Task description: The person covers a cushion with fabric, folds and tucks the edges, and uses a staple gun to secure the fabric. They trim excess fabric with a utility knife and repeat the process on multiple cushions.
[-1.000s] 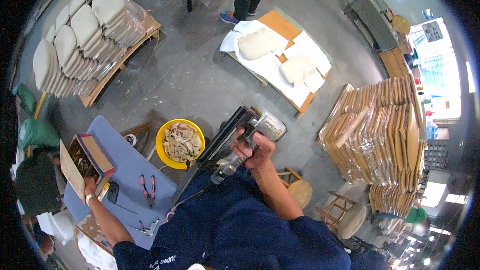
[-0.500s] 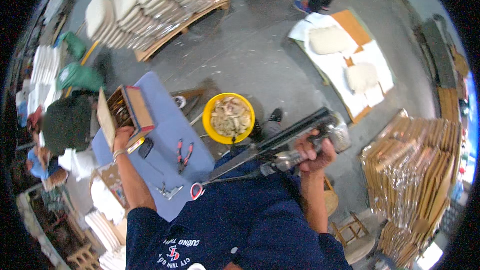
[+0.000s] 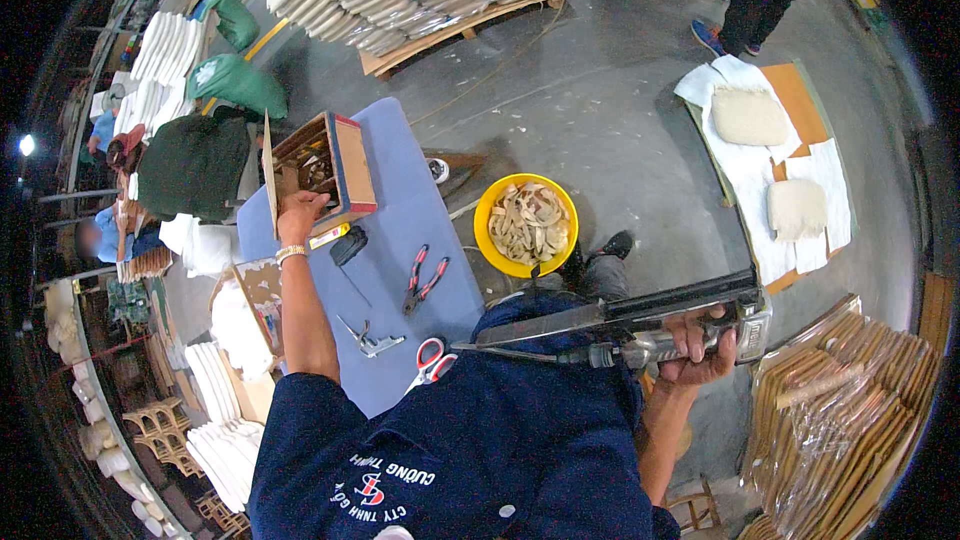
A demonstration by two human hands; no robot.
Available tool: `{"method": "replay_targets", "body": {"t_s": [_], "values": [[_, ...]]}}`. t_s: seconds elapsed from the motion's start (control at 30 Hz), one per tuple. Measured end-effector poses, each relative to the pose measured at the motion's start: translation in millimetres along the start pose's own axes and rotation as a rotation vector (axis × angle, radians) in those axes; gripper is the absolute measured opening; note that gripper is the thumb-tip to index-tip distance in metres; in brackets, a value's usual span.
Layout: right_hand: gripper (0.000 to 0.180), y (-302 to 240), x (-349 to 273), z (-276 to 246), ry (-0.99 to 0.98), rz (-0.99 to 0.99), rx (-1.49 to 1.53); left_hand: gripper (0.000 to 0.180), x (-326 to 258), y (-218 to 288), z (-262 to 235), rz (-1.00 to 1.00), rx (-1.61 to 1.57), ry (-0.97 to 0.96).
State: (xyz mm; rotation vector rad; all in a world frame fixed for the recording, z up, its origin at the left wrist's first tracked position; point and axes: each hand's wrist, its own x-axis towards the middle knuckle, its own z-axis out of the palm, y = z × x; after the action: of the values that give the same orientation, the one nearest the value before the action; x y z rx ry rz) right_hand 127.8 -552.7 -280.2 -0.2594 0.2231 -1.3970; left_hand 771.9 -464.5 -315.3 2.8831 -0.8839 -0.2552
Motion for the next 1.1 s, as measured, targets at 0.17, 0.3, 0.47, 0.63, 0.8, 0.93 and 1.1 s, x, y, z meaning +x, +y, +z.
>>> {"method": "replay_targets", "body": {"t_s": [0.17, 0.3, 0.47, 0.63, 0.8, 0.93, 1.1], "values": [[0.045, 1.5, 2.4, 1.1, -0.046, 0.007, 0.013, 0.042, 9.4, -16.2, 3.5, -0.072, -0.276, -0.023], [0.046, 0.1, 1.8, -1.3, -0.04, 0.011, 0.002, 0.038, 0.4, -12.6, 2.2, 0.051, -0.044, 0.257], [0.045, 0.6, 1.6, -2.9, -0.042, 0.001, -0.018, 0.032, -24.5, 28.0, -29.2, 0.123, 0.076, 0.345], [0.043, 3.9, 3.9, 5.5, -0.003, 0.009, 0.007, 0.03, -45.7, 49.4, -45.3, 0.233, 0.068, 0.451], [0.037, 0.7, 7.2, -4.9, -0.072, 0.073, 0.017, 0.029, -72.3, 73.0, -54.1, 0.298, -0.158, 0.479], [0.038, 3.2, -3.7, -25.9, -0.034, 0.083, 0.076, 0.023, -143.9, 150.0, -55.8, 0.315, -0.465, 0.27], [0.036, 4.7, 4.7, -8.8, 0.026, 0.092, 0.059, 0.021, -208.5, 248.5, -33.1, 0.501, -1.177, -0.04]]}}
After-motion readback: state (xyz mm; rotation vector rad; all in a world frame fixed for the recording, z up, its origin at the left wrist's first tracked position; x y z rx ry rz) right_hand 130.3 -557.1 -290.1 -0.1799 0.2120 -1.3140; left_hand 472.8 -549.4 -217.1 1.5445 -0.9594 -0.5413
